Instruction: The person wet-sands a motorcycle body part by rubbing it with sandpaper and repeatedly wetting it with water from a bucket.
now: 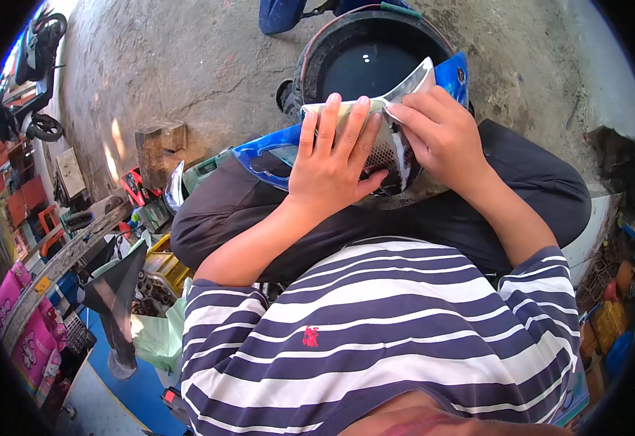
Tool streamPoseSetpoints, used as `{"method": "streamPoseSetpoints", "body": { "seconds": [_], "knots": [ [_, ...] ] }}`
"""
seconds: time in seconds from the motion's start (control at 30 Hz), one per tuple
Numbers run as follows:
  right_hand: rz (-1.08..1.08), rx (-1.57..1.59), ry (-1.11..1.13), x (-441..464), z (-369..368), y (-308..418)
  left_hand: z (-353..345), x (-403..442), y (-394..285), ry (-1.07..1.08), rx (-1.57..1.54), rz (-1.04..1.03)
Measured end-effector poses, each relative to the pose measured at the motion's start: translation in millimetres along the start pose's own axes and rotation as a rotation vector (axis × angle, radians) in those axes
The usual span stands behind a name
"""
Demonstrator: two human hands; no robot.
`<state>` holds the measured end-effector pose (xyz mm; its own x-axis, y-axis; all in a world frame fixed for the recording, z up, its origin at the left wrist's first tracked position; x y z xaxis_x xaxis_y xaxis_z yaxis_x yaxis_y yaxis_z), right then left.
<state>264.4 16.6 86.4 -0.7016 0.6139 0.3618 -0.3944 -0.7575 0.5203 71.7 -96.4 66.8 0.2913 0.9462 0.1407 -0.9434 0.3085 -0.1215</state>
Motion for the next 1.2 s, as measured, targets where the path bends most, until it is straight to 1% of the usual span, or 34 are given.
{"method": "streamPoseSetpoints", "body": {
  "seconds": [0.2, 0.37, 0.5, 0.6, 0.7, 0.73, 0.83, 0.87, 1.07, 1.17, 1.2],
  "knots": [
    [-0.03, -0.011, -0.007, 10, -1, 0, 0, -1, -2, 0.008, -0.011, 0.001],
    [-0.115, 0.013, -0.026, 5, -2, 6, 0, 0, -2, -0.009, -0.02, 0.002],
    [-0.17, -0.044, 0.024, 12, 0, 7, -1, -1, -1, 0.002, -0.023, 0.003],
    [-0.244, -0.001, -0.042, 15, -2, 6, 0, -2, -1, -0.002, -0.026, 0.002],
    [-0.557, 0.261, 0.002, 19, 4, 9, -1, -2, -1, -0.005, -0.036, 0.002],
    [-0.611, 0.349, -0.03, 20, 6, 8, 0, -2, -1, -0.008, -0.036, 0.0],
    [-0.727, 0.45, 0.004, 24, 12, 6, 1, -2, -1, -0.012, -0.045, -0.004],
    [-0.695, 0.456, -0.026, 24, 11, 7, 1, -2, 0, -0.011, -0.051, -0.003],
    [-0.753, 0.657, -0.043, 14, 1, -7, 0, -3, 0, -0.011, -0.058, -0.008],
    [-0.762, 0.74, -0.109, 9, -5, -12, 0, -3, 1, -0.014, -0.058, -0.006],
    [-0.768, 0.699, -0.083, 8, -6, -12, 0, -3, 0, -0.014, -0.059, -0.007]
  ]
}}
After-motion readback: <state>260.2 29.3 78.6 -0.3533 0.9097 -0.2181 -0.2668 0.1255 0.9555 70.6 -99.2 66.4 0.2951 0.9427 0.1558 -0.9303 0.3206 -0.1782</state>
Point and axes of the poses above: each hand's wrist, its own x-axis towards the middle knuckle, its own z-axis out of the back of the hand, y = z × x, the point moved 2 cm from there along x, towards the middle knuckle, and after that the axes turned 1 degree about y, right-handed, at the moved point
